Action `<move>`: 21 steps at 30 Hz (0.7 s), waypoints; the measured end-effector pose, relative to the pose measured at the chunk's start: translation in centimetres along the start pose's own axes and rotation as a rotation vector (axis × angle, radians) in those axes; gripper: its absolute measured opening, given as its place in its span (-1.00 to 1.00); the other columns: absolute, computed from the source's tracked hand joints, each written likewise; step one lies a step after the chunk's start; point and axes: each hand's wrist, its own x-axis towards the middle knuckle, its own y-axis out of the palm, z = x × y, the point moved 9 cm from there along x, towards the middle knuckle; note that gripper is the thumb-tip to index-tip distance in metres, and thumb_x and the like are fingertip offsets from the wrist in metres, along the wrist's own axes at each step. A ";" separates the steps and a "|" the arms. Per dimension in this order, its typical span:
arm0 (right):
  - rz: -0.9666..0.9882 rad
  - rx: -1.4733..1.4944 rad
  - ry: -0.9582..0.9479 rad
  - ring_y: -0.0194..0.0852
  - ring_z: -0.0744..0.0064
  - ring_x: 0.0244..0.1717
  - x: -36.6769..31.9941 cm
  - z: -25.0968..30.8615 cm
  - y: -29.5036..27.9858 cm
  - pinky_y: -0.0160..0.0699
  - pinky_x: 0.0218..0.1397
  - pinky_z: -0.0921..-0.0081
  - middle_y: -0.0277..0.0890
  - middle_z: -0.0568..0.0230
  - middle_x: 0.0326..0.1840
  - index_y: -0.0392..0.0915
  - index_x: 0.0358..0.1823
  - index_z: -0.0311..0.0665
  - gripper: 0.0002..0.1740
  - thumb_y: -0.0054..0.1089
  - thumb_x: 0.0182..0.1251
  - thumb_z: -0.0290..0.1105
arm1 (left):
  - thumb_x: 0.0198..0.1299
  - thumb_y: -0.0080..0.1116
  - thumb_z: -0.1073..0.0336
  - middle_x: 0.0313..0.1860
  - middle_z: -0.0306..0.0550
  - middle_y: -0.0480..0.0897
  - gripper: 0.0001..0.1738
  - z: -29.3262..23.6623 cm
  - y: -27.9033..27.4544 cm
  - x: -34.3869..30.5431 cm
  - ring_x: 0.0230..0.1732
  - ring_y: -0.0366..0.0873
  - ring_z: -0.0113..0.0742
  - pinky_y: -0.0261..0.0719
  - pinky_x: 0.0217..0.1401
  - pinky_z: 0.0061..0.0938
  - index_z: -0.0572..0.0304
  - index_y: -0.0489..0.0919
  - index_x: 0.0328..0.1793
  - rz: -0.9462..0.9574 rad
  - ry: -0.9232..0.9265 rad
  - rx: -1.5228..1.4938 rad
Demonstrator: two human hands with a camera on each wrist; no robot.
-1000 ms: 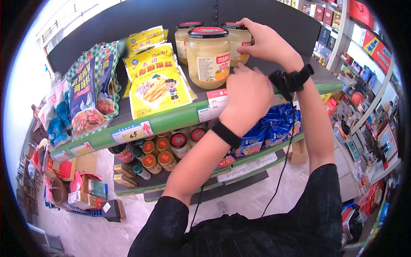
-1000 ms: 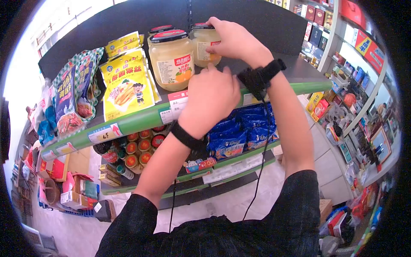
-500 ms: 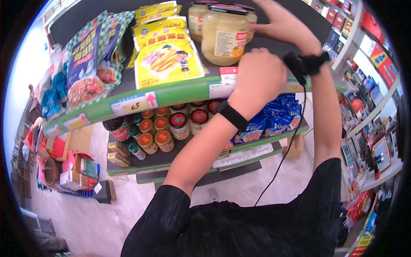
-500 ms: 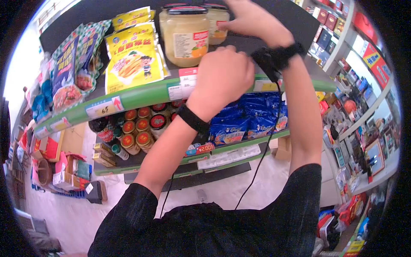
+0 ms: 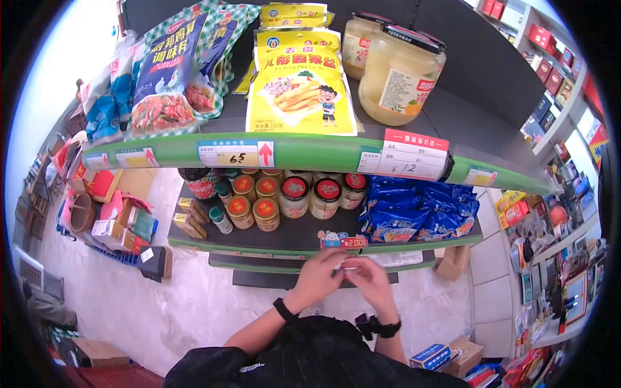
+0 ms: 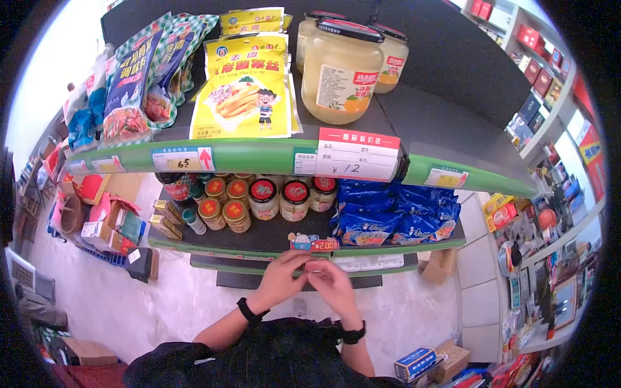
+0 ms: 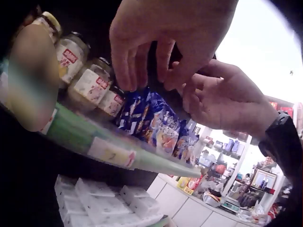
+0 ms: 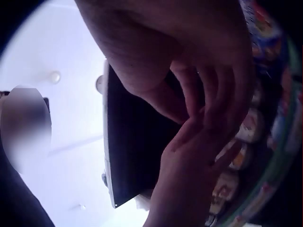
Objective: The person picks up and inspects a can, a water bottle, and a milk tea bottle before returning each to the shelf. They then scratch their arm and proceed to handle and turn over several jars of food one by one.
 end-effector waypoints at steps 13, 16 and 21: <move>-0.372 0.075 -0.001 0.59 0.51 0.08 13.0 -6.2 -3.0 0.59 0.04 0.60 0.54 0.10 0.21 0.29 0.47 -0.40 -0.31 0.36 0.42 -0.33 | 0.10 0.30 0.35 0.20 0.39 0.58 -0.01 7.9 -2.1 3.6 0.01 0.65 0.30 0.64 0.07 -0.08 0.03 0.11 0.69 -0.159 -0.323 0.060; -0.323 0.147 0.080 0.54 0.48 0.16 14.3 -6.2 -2.4 0.53 0.13 0.59 0.46 0.06 0.29 0.16 0.54 -0.47 -0.19 0.36 0.44 -0.24 | 0.09 0.29 0.34 0.30 0.42 0.53 0.05 8.6 -1.6 5.1 -0.01 0.67 0.27 0.65 0.05 -0.11 0.03 0.03 0.72 -0.145 -0.340 0.042; -0.276 0.202 0.125 0.42 0.38 0.32 15.1 -6.9 -1.1 0.39 0.32 0.46 0.43 0.14 0.36 0.19 0.53 -0.46 -0.17 0.28 0.48 -0.04 | 0.07 0.26 0.37 0.45 0.37 0.43 0.08 8.7 -1.2 5.9 0.03 0.67 0.26 0.66 0.05 -0.10 0.03 -0.02 0.74 -0.150 -0.429 -0.026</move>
